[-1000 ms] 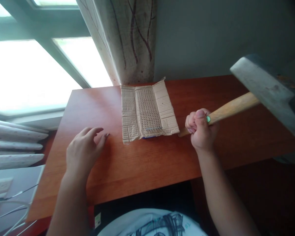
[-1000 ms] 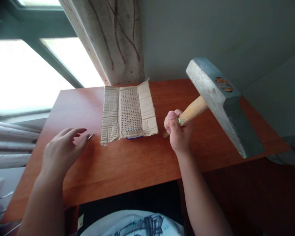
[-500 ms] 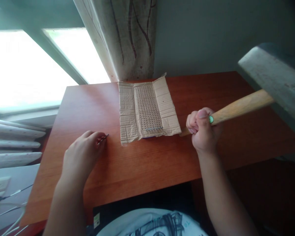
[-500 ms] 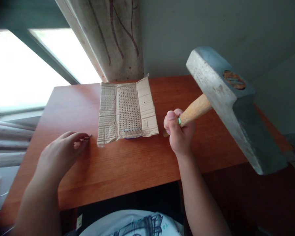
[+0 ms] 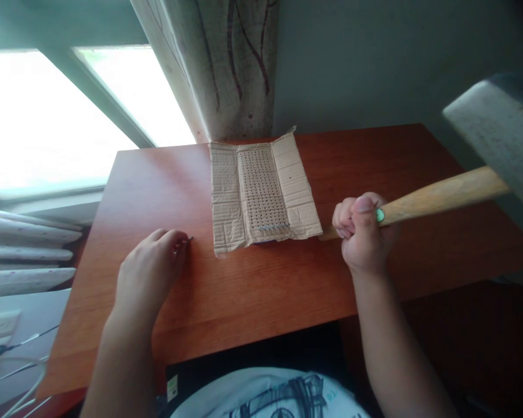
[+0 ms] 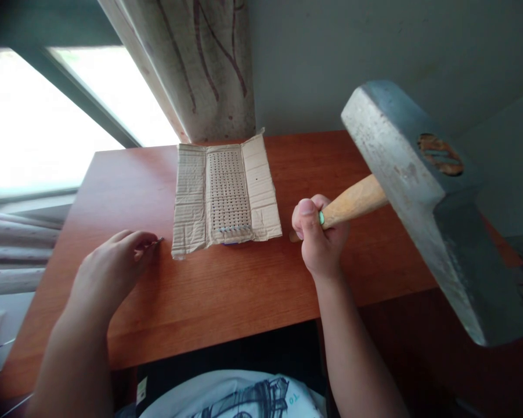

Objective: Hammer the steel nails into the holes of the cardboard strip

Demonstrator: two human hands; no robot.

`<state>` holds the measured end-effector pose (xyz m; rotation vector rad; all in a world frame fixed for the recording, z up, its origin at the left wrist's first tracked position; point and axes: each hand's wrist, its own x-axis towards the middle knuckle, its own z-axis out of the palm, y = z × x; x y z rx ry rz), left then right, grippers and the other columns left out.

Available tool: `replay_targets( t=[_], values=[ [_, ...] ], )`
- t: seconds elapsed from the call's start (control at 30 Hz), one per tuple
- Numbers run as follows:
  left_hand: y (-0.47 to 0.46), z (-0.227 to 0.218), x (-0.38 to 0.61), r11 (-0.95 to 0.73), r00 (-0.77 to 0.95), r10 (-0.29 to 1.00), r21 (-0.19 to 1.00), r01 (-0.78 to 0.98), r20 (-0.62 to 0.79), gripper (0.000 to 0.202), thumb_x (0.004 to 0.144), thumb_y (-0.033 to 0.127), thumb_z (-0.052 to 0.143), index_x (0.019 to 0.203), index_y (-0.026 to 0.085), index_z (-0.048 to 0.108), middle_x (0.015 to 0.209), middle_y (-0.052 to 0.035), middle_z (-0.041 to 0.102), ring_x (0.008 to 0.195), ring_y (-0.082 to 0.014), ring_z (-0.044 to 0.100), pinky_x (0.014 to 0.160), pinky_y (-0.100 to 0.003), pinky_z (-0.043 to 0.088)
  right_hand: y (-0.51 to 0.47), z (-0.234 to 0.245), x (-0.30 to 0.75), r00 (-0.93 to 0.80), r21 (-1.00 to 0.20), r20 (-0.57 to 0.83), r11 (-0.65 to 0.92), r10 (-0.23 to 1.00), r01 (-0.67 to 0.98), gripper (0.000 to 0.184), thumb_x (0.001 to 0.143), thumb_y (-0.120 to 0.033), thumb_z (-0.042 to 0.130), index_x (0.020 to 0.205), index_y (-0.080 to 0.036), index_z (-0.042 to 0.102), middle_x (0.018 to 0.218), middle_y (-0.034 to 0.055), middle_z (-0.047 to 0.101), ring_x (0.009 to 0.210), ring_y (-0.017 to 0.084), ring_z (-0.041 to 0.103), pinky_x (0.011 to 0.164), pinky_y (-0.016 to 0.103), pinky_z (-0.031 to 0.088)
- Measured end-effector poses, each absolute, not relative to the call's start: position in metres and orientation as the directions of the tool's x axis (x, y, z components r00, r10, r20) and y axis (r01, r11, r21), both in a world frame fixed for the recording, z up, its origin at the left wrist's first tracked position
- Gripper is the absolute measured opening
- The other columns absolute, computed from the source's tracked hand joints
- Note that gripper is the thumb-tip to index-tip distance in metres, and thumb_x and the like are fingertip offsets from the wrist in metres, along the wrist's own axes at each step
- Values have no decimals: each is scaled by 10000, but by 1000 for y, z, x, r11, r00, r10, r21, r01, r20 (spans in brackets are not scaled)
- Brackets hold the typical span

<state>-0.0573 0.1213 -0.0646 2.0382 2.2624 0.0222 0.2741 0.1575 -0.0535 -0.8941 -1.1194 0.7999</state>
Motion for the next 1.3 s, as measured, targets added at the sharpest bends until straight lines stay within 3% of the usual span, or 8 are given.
replay_targets(
  t=[0.5,1.3],
  values=[
    [129,-85,-55,49,-52,996,38,998,69,271,991,296,447,1066,210,693,1078,-93,717,913,-261,670,706,-342,430,157,-58,271,237,-902,404,428,883,-59,492,956,-478,667,642,-244,368,497,-78,321,419,85,295,402,266,215],
    [129,-84,-54,47,-63,994,169,985,92,237,963,304,487,1035,220,697,1057,-68,714,917,-236,677,738,-323,452,158,-56,268,232,-904,401,423,886,-54,531,947,-508,667,624,-238,343,501,-78,327,427,79,310,405,247,226]
  ],
)
